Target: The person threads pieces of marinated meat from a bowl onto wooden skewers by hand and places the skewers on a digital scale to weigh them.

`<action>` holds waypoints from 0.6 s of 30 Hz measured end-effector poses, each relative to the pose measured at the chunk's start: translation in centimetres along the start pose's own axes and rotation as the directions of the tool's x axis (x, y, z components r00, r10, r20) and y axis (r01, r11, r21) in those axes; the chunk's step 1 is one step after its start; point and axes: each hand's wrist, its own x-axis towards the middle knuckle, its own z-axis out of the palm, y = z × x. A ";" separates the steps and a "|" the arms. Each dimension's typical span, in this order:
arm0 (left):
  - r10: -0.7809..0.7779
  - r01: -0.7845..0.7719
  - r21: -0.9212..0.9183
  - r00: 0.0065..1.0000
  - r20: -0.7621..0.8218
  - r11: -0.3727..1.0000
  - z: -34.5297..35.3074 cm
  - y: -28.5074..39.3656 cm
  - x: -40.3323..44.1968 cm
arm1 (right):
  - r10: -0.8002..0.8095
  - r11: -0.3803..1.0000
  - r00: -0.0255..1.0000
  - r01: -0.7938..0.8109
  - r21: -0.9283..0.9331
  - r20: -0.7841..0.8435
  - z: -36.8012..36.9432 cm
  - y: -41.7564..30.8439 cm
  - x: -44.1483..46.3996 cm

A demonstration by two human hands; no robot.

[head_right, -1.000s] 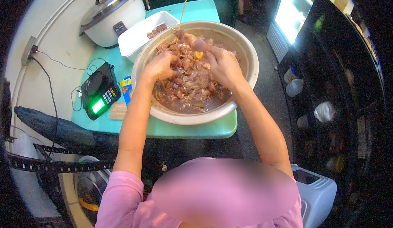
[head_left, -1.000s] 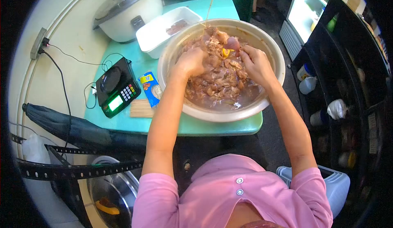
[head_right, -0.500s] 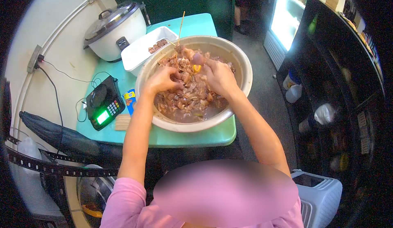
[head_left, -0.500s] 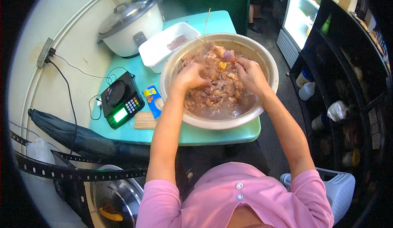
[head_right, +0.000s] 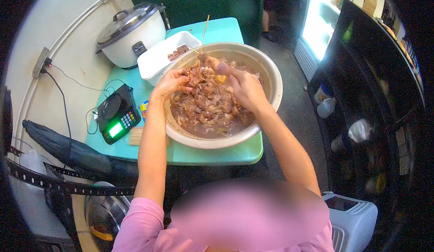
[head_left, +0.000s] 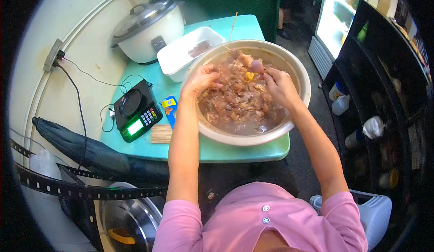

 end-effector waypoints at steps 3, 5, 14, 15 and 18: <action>-0.040 0.039 -0.074 0.999 -0.013 0.997 -0.1 0.4 0.1 | -0.005 1.000 1.000 0.005 -0.026 -0.015 0.1 0.0 0.0; -0.035 0.029 -0.159 0.999 -0.035 0.987 0.0 0.6 0.1 | 0.001 0.999 1.000 -0.001 -0.042 0.001 0.1 0.4 0.2; 0.107 -0.110 -0.011 0.983 -0.147 0.994 -0.3 0.3 0.4 | -0.024 0.999 1.000 0.023 -0.023 -0.020 0.5 0.6 0.1; 0.109 -0.112 -0.010 0.983 -0.147 0.994 -0.4 0.3 0.5 | -0.043 0.999 0.998 0.042 -0.023 -0.043 0.6 0.7 0.1; 0.159 -0.162 0.004 0.963 -0.216 0.987 -0.7 0.4 0.7 | -0.030 0.999 0.999 0.029 -0.022 -0.041 0.6 0.6 0.1</action>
